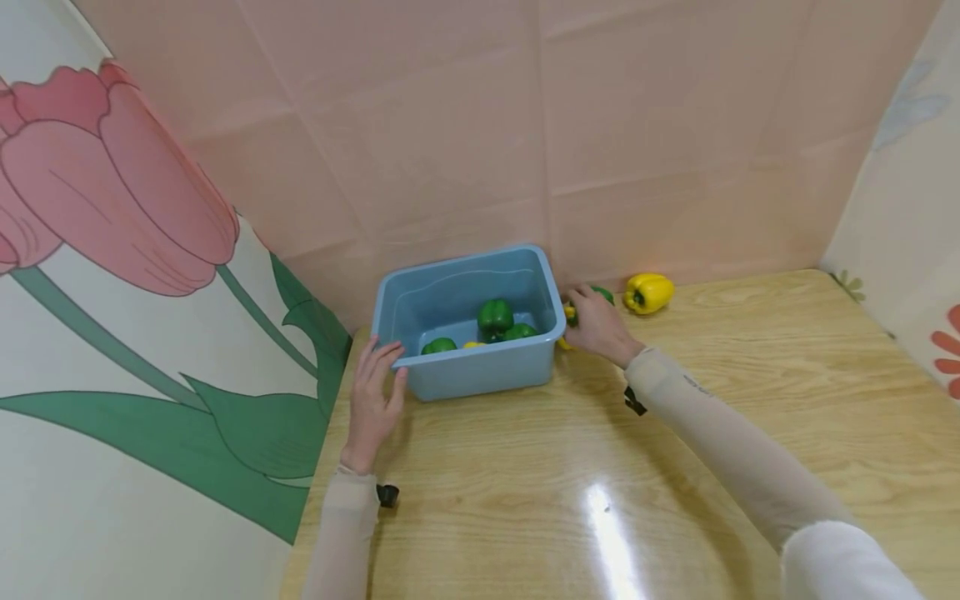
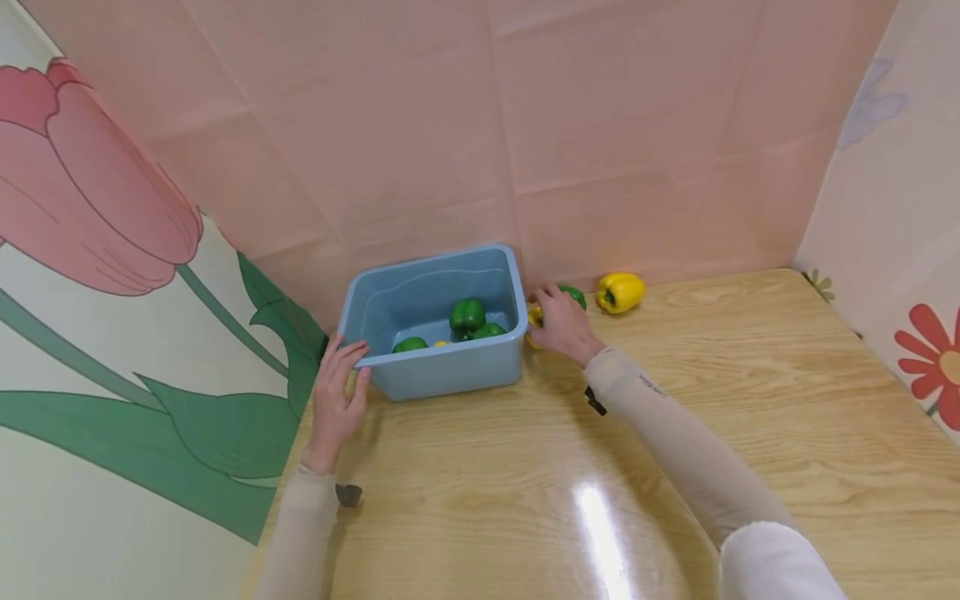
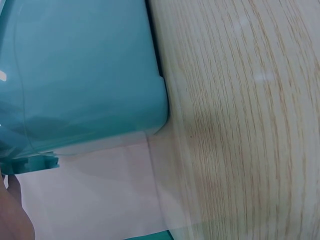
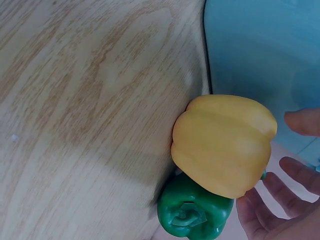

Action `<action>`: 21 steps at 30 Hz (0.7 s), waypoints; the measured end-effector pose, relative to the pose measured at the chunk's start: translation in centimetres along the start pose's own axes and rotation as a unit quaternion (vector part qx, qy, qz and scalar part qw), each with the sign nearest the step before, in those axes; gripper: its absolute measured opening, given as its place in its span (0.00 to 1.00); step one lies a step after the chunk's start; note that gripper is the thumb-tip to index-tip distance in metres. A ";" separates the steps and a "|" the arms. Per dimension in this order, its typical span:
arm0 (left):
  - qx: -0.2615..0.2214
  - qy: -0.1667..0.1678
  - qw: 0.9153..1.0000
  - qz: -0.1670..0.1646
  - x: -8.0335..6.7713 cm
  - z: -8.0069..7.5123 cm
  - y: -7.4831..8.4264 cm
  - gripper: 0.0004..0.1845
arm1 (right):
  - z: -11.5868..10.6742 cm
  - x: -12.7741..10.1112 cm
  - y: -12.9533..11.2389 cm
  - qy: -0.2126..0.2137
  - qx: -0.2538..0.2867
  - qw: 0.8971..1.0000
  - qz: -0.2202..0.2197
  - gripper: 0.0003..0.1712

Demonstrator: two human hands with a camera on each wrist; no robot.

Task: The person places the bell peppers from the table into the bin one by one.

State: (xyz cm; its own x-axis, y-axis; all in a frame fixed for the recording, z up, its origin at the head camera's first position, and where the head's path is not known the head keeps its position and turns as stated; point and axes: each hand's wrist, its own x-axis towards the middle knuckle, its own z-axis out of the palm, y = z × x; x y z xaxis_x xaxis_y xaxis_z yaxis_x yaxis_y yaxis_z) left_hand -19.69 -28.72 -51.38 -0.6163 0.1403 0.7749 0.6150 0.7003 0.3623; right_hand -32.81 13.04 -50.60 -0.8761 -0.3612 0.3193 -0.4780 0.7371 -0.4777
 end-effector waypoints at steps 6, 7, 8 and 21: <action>-0.001 0.001 1.000 0.000 0.0 0.1 -0.1 0.16 | 0.3 -0.2 0.3 -0.007 -0.003 1.000 0.004 0.32; -0.001 0.001 1.000 0.000 0.0 0.1 -0.1 0.16 | 0.3 -0.2 0.4 -0.010 -0.004 1.000 0.007 0.32; 0.000 0.001 1.000 0.000 0.0 0.1 -0.1 0.16 | 0.4 -0.2 0.4 -0.012 -0.005 1.000 0.010 0.32; 0.006 -0.002 1.000 -0.001 -0.1 0.0 -0.1 0.16 | 0.7 -0.4 0.2 -0.024 -0.036 0.999 0.017 0.36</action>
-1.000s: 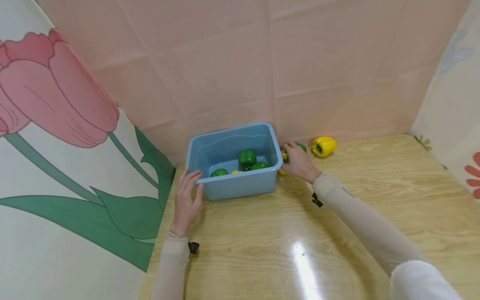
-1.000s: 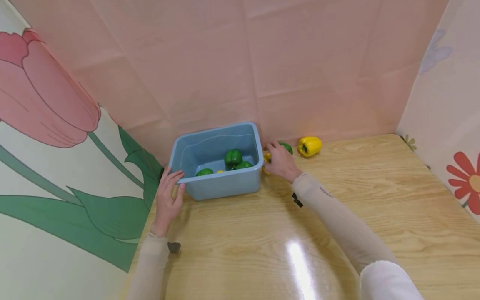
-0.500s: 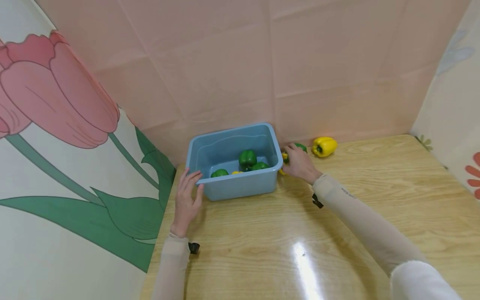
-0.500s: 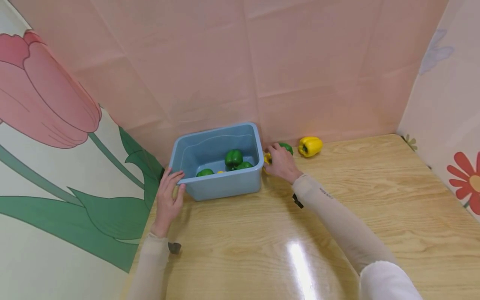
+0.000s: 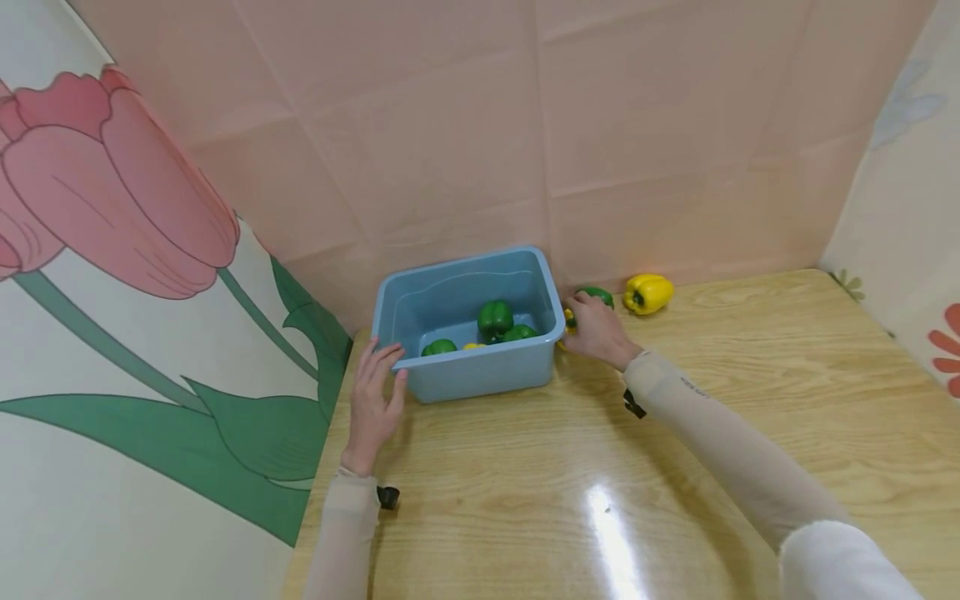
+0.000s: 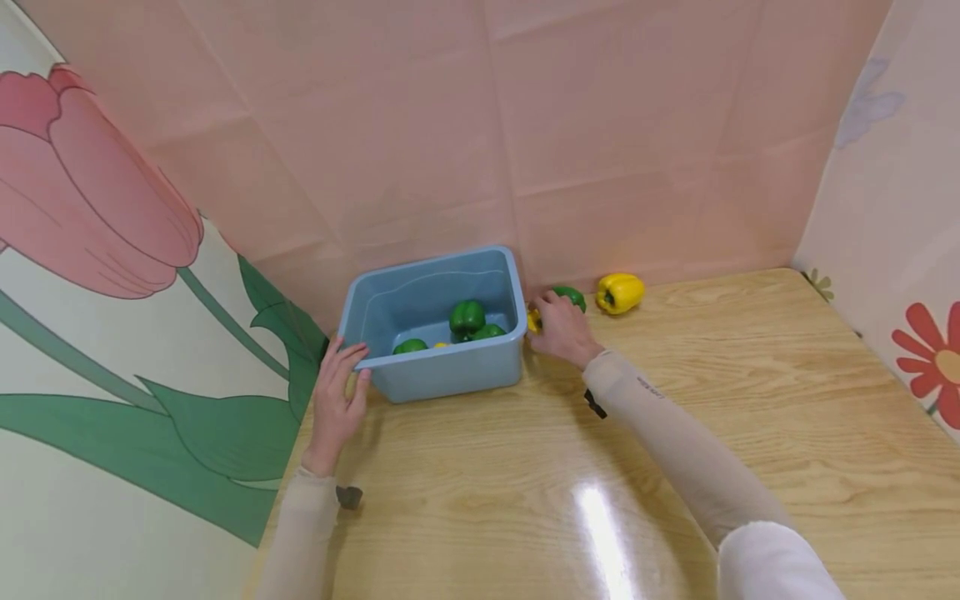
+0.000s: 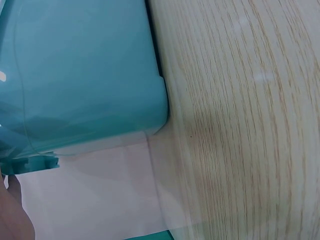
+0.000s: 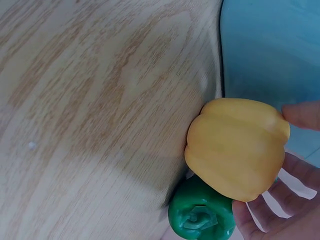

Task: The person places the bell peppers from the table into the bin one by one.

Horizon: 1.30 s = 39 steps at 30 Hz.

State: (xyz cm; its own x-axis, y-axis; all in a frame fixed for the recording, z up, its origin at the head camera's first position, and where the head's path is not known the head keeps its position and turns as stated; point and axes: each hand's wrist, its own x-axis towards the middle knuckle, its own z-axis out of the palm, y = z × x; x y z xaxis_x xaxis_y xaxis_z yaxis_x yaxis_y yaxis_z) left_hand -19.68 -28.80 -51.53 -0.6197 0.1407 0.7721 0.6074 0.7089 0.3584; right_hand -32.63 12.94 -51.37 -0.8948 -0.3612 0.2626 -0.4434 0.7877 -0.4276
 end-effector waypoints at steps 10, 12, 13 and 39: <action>0.001 -0.003 1.000 -0.003 0.1 0.0 0.1 0.16 | 0.1 0.0 0.1 -0.012 -0.007 1.000 0.003 0.39; 0.000 -0.003 1.000 -0.003 0.2 0.0 0.1 0.16 | 0.1 -0.1 0.1 -0.015 -0.006 1.000 0.004 0.40; 0.000 -0.002 1.000 -0.003 0.2 0.0 0.1 0.16 | 0.1 -0.1 0.1 -0.017 -0.006 1.000 0.004 0.41; 0.002 -0.003 1.000 -0.006 0.1 -0.1 0.4 0.16 | 0.8 -1.9 0.4 -0.037 -0.026 0.999 -0.013 0.50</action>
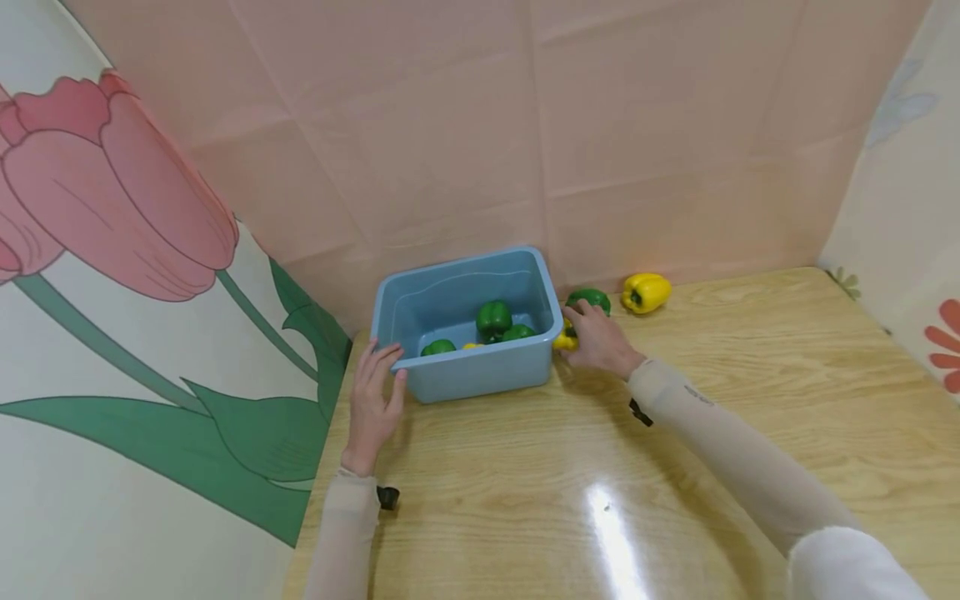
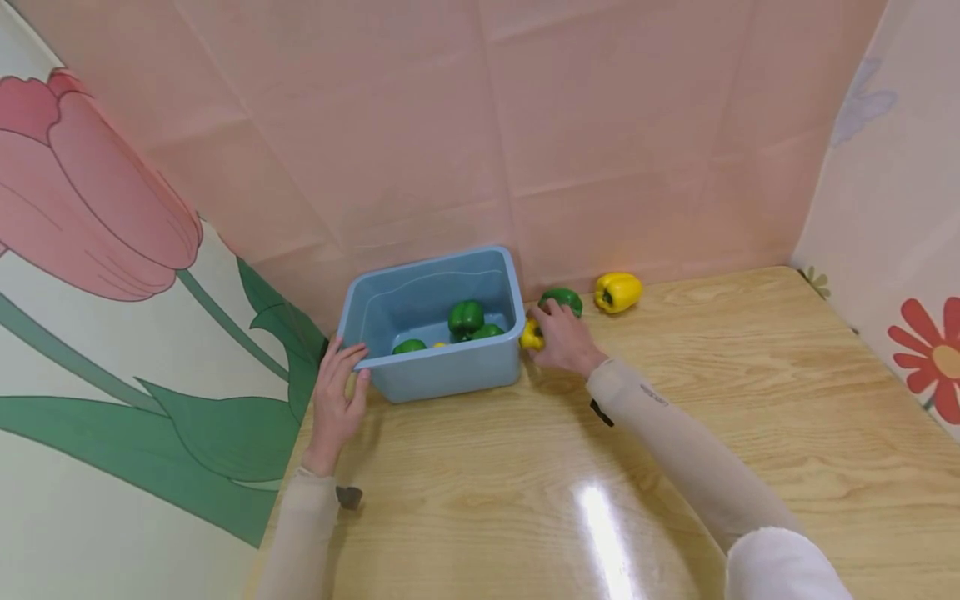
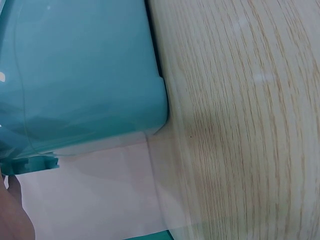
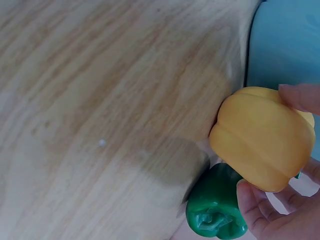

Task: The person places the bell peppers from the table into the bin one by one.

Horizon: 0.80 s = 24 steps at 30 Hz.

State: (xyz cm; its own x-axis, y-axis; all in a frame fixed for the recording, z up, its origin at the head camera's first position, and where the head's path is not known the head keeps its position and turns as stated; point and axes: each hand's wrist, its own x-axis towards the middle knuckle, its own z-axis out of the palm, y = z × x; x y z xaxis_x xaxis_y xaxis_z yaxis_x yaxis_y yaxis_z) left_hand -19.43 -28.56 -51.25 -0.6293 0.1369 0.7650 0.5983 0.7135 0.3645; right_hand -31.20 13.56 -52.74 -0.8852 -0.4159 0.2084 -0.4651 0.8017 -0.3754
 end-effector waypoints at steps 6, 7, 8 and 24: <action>0.002 0.000 1.000 0.000 -0.1 -0.1 -0.1 0.16 | 0.3 -0.2 -0.1 -0.010 0.003 1.000 0.003 0.54; 0.002 0.000 1.000 0.000 -0.1 -0.1 -0.1 0.16 | 0.4 -0.2 -0.1 -0.011 0.004 1.000 0.004 0.55; 0.002 0.000 1.000 0.000 -0.1 -0.1 -0.1 0.16 | 0.4 -0.2 -0.1 -0.013 0.004 1.000 0.005 0.56; 0.001 0.005 1.000 0.014 0.0 0.0 -0.2 0.16 | 1.9 -0.1 0.7 -0.031 0.029 0.999 0.012 0.59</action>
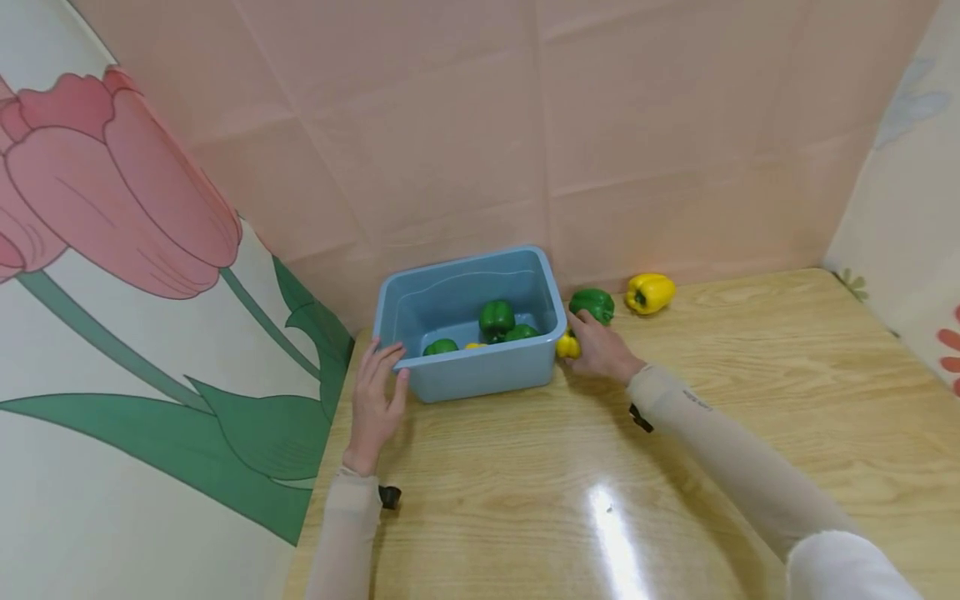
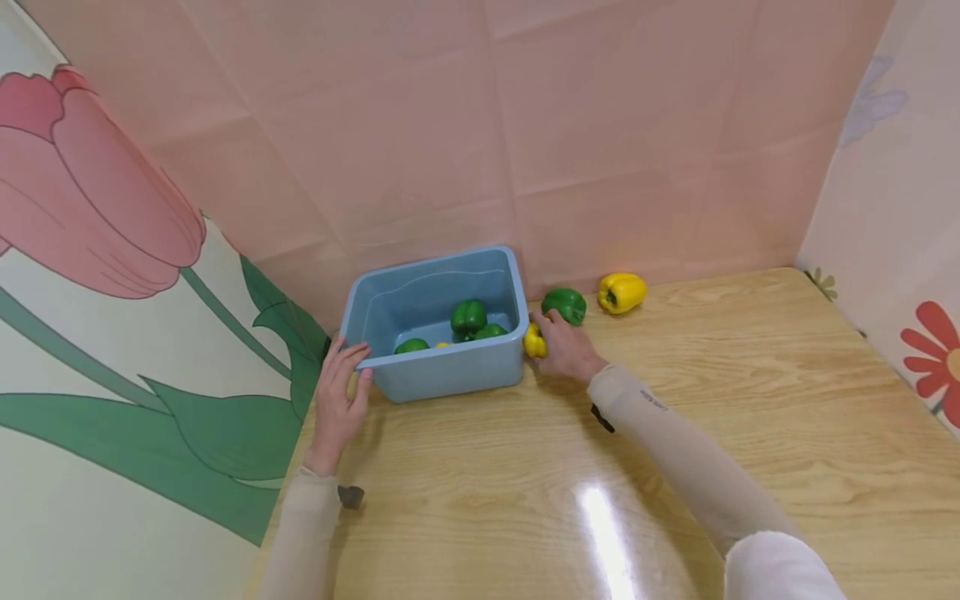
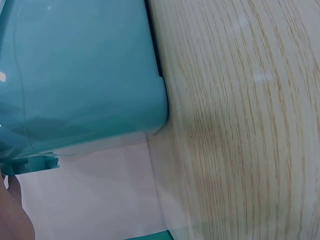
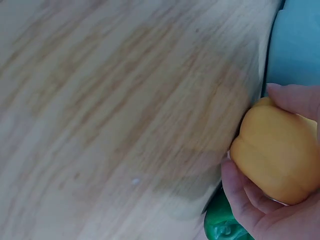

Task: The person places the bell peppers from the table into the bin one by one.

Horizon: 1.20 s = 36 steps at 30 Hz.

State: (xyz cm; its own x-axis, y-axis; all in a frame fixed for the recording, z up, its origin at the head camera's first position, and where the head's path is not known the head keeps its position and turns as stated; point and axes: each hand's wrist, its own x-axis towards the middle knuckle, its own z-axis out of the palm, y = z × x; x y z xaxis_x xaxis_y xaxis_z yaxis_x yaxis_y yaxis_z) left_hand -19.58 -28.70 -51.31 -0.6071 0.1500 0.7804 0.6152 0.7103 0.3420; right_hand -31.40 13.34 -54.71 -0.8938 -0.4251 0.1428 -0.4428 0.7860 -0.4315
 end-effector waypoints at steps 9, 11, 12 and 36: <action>0.000 0.000 1.000 -0.001 0.0 0.1 0.3 0.16 | -0.3 -0.2 -0.1 -0.006 0.026 1.000 -0.002 0.56; 0.000 0.000 1.000 -0.001 0.0 0.1 0.3 0.16 | -0.3 -0.3 -0.1 -0.007 0.035 0.999 -0.004 0.56; 0.001 0.000 1.000 -0.001 0.0 0.2 0.3 0.16 | -0.4 -0.3 -0.1 -0.008 0.038 0.999 -0.004 0.56; -0.008 -0.002 1.000 -0.002 0.0 -0.1 0.2 0.16 | -3.0 -0.1 -0.1 -0.006 0.089 0.996 -0.004 0.51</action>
State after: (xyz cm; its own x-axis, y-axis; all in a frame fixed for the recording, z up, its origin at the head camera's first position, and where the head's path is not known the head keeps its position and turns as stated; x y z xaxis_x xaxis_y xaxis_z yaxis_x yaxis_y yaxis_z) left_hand -19.43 -28.65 -51.16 -0.6117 0.1489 0.7770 0.6199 0.7004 0.3538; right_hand -31.43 14.65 -51.96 -0.8889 -0.4372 0.1368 -0.4291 0.6904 -0.5824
